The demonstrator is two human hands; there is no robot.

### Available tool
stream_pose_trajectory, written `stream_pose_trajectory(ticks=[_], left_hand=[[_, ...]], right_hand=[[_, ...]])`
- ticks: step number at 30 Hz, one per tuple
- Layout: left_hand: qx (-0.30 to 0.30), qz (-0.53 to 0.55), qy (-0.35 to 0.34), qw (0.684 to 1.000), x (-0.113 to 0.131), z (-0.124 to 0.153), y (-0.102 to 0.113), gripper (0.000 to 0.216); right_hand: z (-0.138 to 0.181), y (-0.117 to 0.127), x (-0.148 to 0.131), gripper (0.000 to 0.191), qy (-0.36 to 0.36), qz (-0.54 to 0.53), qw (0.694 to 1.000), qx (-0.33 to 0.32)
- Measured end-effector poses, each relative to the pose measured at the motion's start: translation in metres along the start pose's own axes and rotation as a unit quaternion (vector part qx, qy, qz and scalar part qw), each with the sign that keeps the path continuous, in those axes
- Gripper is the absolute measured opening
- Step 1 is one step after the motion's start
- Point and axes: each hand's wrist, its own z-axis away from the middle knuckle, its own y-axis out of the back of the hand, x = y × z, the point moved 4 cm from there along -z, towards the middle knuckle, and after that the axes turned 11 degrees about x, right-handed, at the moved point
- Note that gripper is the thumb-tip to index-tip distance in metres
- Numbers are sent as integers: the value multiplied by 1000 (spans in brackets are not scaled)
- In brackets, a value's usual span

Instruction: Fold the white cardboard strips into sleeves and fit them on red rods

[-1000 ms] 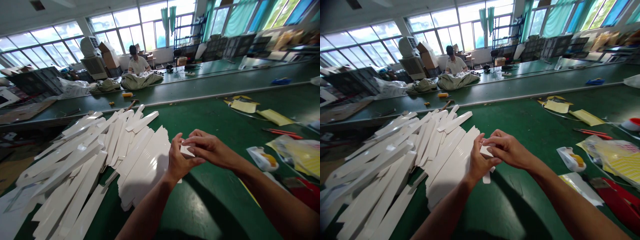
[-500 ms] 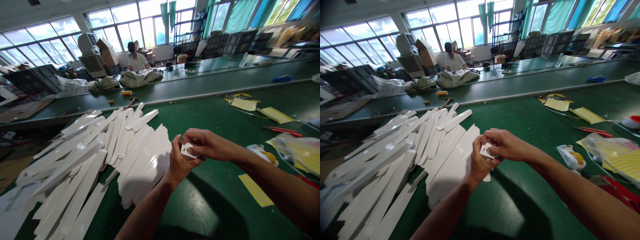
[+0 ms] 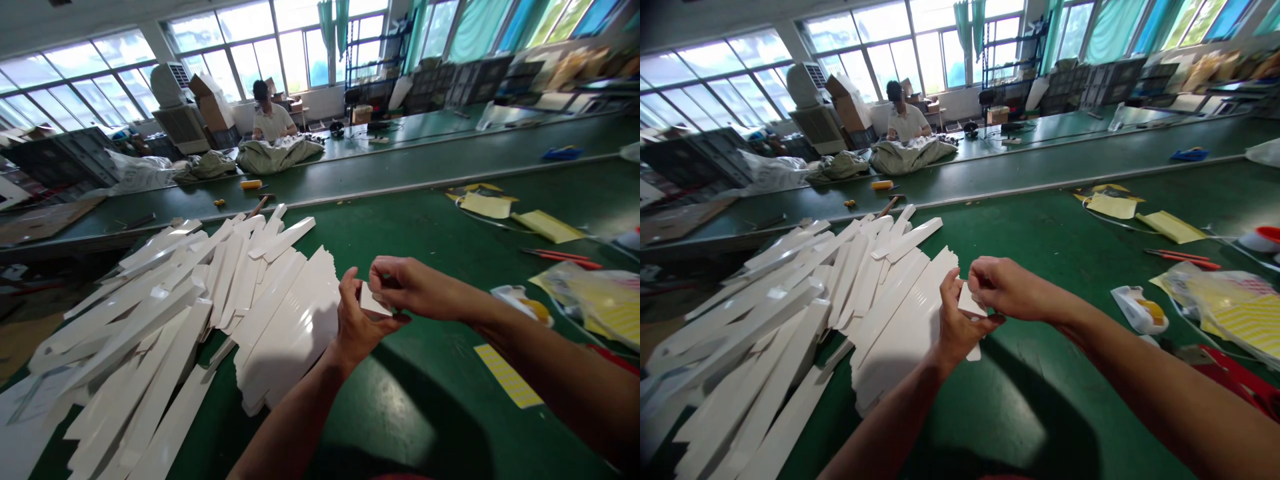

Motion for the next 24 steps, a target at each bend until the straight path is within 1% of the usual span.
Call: stream_pose_trajectory(ticks=[2,3,5,6,8,10,11,12,13,14,15,17,18,19,20,21,22,23,24], left_hand=[[-3,-4,-3,1000,-1,2,2,105],[-4,-6,4,1000,-3,4,3,107],[-6,-12,40,999,-11,11,2,105],[-1,-15,61,998,-14,14,2,99],[25,-34,96,994,-18,14,8,82],[65,-75,121,988,-15,0,26,68],[81,-111,129,982,-11,-14,42,64],[95,-155,132,975,-6,-33,62,59],[94,-213,125,965,-1,-55,86,55],[87,-294,110,945,4,-80,112,53],[80,-390,97,912,7,-104,140,55],[80,-560,66,822,8,-144,193,62],[89,-627,50,772,5,-155,213,69],[111,-678,28,726,0,-159,227,79],[131,-705,11,697,-9,-154,232,89],[133,-710,4,691,-22,-141,227,93],[119,-704,1,700,-39,-120,215,88],[69,-679,6,731,-59,-93,195,80],[-12,-648,12,762,-82,-61,168,74]], right_hand=[[-1,0,2,9,-7,17,1000,17],[-1,-1,4,12,-25,3,999,19],[1,-6,10,20,-90,-79,993,25],[2,-10,14,24,-119,-132,984,34],[5,-16,23,31,-142,-225,960,83],[7,-21,33,35,-136,-288,937,141],[9,-23,39,37,-137,-309,927,161],[11,-27,46,38,-147,-318,921,171],[12,-30,54,40,-164,-317,918,171],[14,-34,63,41,-186,-308,919,162],[16,-37,71,43,-209,-296,920,152],[19,-44,88,44,-248,-281,917,138],[19,-48,96,44,-261,-283,913,137],[20,-53,103,44,-271,-290,907,139],[20,-59,110,43,-280,-297,902,141],[19,-66,116,42,-292,-300,897,141],[19,-75,123,40,-309,-297,893,139],[19,-86,130,38,-329,-289,889,136],[20,-98,137,35,-353,-277,884,129]])
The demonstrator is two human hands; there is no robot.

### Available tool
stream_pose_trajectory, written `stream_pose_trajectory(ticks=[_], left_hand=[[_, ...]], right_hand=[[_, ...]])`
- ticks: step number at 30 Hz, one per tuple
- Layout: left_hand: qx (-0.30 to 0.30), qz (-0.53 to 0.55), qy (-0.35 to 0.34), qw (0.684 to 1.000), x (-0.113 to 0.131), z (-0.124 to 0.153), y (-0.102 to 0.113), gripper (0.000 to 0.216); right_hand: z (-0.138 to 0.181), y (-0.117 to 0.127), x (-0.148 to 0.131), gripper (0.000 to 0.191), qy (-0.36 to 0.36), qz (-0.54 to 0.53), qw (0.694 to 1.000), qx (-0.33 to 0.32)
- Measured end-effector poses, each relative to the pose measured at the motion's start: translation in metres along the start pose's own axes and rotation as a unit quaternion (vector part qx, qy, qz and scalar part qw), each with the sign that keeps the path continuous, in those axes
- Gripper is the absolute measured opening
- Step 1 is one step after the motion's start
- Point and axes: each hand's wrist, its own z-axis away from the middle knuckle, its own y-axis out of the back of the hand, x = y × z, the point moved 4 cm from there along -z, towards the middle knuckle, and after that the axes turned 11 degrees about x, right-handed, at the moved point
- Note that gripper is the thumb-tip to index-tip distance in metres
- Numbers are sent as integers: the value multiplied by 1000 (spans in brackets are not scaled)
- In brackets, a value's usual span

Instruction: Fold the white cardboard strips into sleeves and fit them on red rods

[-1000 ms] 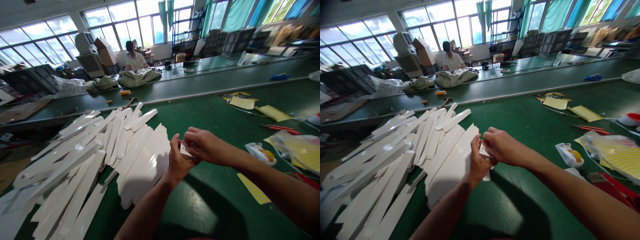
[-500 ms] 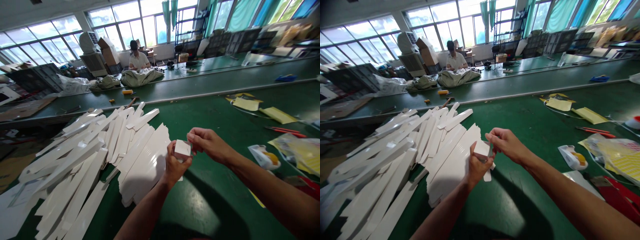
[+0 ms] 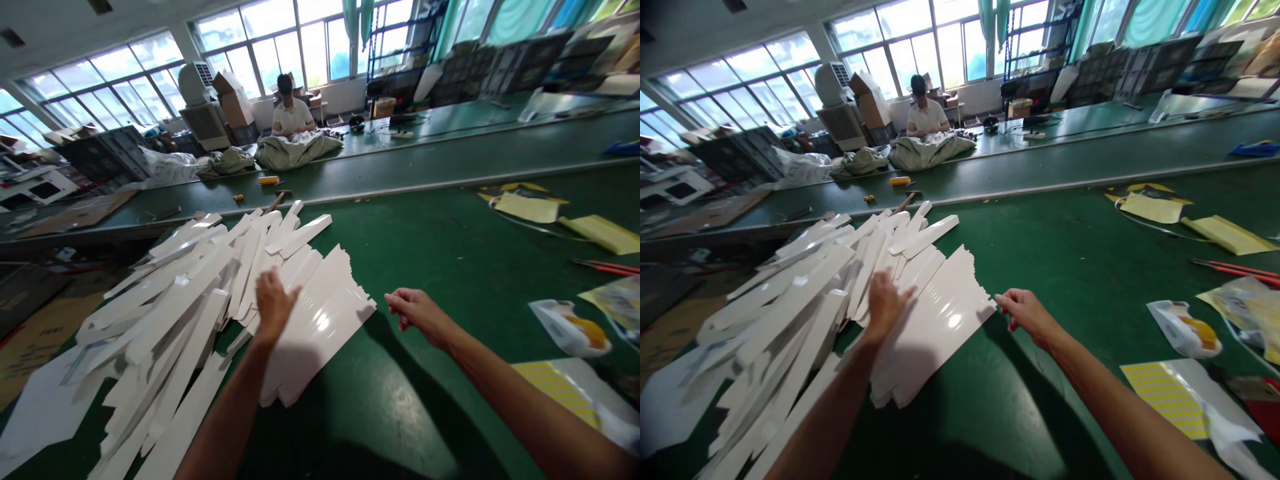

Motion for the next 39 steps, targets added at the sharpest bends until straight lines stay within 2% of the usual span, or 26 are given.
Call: stream_pose_trajectory(ticks=[1,2,4,6,8,12,15,18,21,24,26,29,34,36,39], left_hand=[[-67,35,-50,996,24,33,-27,75],[-120,54,-87,988,46,65,-50,86],[-147,63,-95,983,75,112,-83,98],[-146,59,-77,985,86,132,-99,91],[-139,53,-55,987,84,130,-102,81],[-115,51,-38,991,79,107,-83,83],[-60,93,-58,992,89,97,-56,91],[-26,150,-67,986,104,93,-30,99],[-24,230,-46,972,122,89,-8,96],[-31,332,-17,942,141,84,10,85],[-34,385,-5,922,152,82,19,83],[-22,429,19,903,166,79,25,81],[1,466,47,883,184,75,27,61],[-2,471,51,881,187,71,29,59],[-23,479,68,875,183,59,32,57]], right_hand=[[-4,-7,12,33,-25,17,1000,3],[-6,-14,25,31,-51,33,998,4],[-10,-26,52,29,-102,56,993,-2],[-10,-36,77,29,-150,65,987,-7],[-9,-42,94,33,-181,57,982,-13],[-8,-48,99,45,-180,4,983,-39],[-9,-46,77,55,-123,-72,988,-63],[-6,-42,42,66,-37,-157,984,-82],[6,-40,3,72,58,-291,945,-137],[19,-41,-25,73,85,-382,902,-185],[25,-39,-38,69,85,-394,902,-155],[27,-33,-52,59,82,-383,918,-63],[18,-22,-70,51,92,-368,925,21],[12,-13,-74,52,111,-361,926,13],[10,-3,-69,73,157,-319,931,-79]])
